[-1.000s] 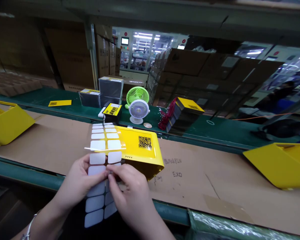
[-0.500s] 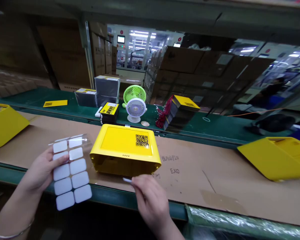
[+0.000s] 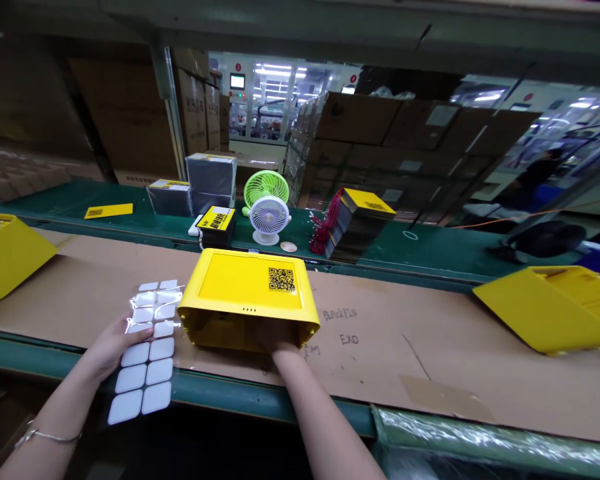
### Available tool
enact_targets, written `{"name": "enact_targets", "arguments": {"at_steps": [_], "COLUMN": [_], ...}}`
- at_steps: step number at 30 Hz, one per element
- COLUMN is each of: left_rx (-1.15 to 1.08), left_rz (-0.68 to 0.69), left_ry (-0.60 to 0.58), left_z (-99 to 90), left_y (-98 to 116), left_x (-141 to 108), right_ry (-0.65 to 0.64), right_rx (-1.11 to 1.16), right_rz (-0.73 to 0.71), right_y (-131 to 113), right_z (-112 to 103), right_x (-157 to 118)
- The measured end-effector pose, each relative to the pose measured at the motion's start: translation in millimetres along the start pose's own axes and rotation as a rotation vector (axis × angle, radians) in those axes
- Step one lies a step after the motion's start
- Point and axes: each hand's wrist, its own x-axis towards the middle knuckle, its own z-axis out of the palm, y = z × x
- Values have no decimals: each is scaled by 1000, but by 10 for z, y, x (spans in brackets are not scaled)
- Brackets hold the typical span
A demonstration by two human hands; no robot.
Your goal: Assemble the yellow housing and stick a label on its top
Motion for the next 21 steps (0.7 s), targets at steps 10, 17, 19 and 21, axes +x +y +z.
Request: {"name": "enact_targets", "arguments": {"at_steps": [10, 17, 19, 21], "left_rx": [98, 119, 115, 113], "left_rz": [14, 17, 21, 20], "left_ry": [20, -7, -18, -22], "left_z": [21, 46, 48, 47], "left_y": [-41, -5, -6, -13], "left_x": [65, 36, 39, 46], "right_ry": [-91, -109, -106, -103], "right_rx": [78, 80, 69, 56], "right_rz": [72, 84, 85, 92], "right_y": [-34, -64, -61, -61], "right_z": [-124, -161, -156, -154], "right_x": [-4, 12, 10, 10]}}
